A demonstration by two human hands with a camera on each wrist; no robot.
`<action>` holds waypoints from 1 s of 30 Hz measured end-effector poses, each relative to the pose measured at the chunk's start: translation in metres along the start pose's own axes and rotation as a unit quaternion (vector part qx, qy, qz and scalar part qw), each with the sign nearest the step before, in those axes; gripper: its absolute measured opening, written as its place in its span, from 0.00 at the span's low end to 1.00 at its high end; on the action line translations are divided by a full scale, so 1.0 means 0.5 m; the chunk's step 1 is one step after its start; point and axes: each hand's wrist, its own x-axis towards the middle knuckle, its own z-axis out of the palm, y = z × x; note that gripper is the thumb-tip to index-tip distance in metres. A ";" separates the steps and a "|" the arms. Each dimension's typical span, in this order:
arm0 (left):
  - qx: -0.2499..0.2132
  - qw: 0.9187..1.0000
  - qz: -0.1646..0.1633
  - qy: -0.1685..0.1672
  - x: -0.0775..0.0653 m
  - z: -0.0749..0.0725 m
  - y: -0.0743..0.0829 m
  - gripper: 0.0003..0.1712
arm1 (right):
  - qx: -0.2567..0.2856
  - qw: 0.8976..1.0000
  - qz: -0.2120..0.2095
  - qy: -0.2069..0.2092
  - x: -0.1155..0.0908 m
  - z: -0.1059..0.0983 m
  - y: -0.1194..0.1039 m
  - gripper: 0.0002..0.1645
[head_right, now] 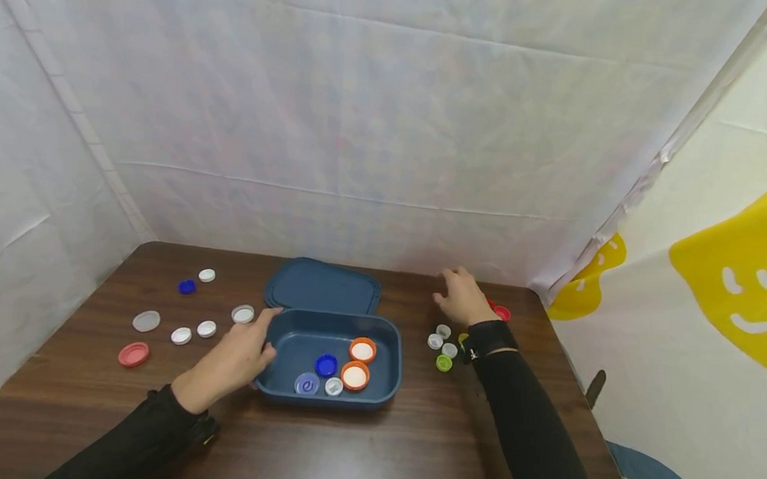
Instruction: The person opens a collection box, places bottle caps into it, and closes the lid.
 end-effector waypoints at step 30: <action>-0.003 1.000 -0.001 0.001 -0.003 -0.001 -0.001 0.43 | -0.026 0.999 0.028 -0.024 0.070 0.091 0.198 0.11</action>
